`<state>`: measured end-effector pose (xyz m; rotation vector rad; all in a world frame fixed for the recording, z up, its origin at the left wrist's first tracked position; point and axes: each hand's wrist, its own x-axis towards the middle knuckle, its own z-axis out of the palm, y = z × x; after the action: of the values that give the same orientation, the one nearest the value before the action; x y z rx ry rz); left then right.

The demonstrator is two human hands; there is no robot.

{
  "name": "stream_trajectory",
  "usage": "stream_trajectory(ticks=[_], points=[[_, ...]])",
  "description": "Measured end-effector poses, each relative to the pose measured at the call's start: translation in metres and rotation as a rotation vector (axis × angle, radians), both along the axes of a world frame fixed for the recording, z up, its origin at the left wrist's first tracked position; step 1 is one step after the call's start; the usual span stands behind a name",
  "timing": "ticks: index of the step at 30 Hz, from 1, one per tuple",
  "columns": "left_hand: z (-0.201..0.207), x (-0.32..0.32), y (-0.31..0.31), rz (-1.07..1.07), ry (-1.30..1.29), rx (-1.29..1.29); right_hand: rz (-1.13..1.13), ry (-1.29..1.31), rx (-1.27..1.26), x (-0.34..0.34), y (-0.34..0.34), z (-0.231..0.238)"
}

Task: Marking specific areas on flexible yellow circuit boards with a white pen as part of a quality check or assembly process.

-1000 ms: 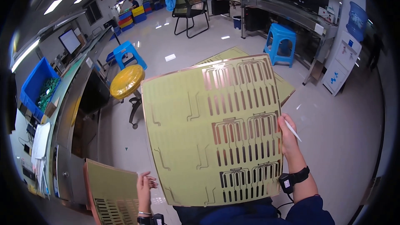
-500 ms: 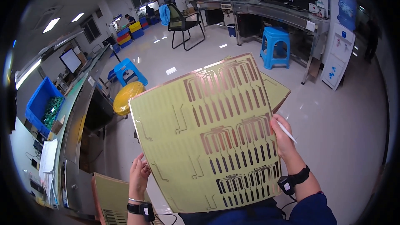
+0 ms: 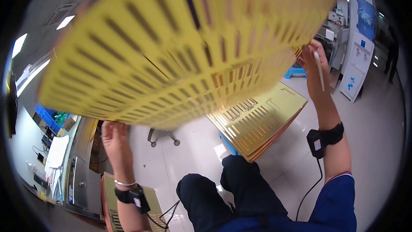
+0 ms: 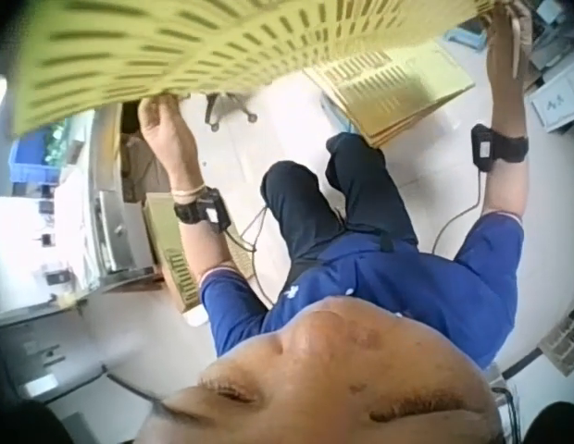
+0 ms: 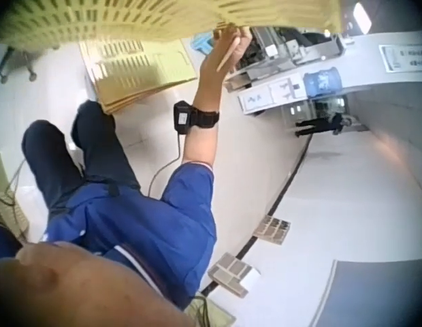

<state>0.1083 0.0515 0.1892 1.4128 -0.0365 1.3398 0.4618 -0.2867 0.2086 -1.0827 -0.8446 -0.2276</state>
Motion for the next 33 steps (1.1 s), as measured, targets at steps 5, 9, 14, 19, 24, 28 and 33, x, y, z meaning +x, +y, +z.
stream_trajectory(ticks=[5, 9, 14, 19, 24, 28, 33], points=[[-0.052, 0.026, -0.022, 0.378, 0.410, 0.538, 0.480, 0.164, 0.277, 0.034, -0.023, -0.119], [-0.100, 0.036, -0.021, 0.420, 0.609, 0.645, 0.613, 0.270, 0.282, -0.036, -0.037, -0.145], [-0.136, 0.041, -0.038, 0.268, 0.682, 0.009, 0.543, 0.495, 0.273, -0.063, -0.046, -0.153], [-0.201, -0.004, -0.041, -0.264, 0.902, -0.510, 0.293, 0.768, -0.033, -0.099, -0.032, -0.116], [-0.193, -0.034, -0.073, -0.750, 0.484, -1.088, 0.164, 0.880, -0.076, -0.097, -0.041, -0.140], [-0.198, -0.030, -0.086, -0.650, 0.615, -1.028, 0.004, 0.829, -0.177, -0.069, -0.071, -0.186], [-0.226, -0.031, -0.082, -0.486, 0.758, -1.057, 0.174, 1.046, -0.171, -0.070, -0.093, -0.201]])
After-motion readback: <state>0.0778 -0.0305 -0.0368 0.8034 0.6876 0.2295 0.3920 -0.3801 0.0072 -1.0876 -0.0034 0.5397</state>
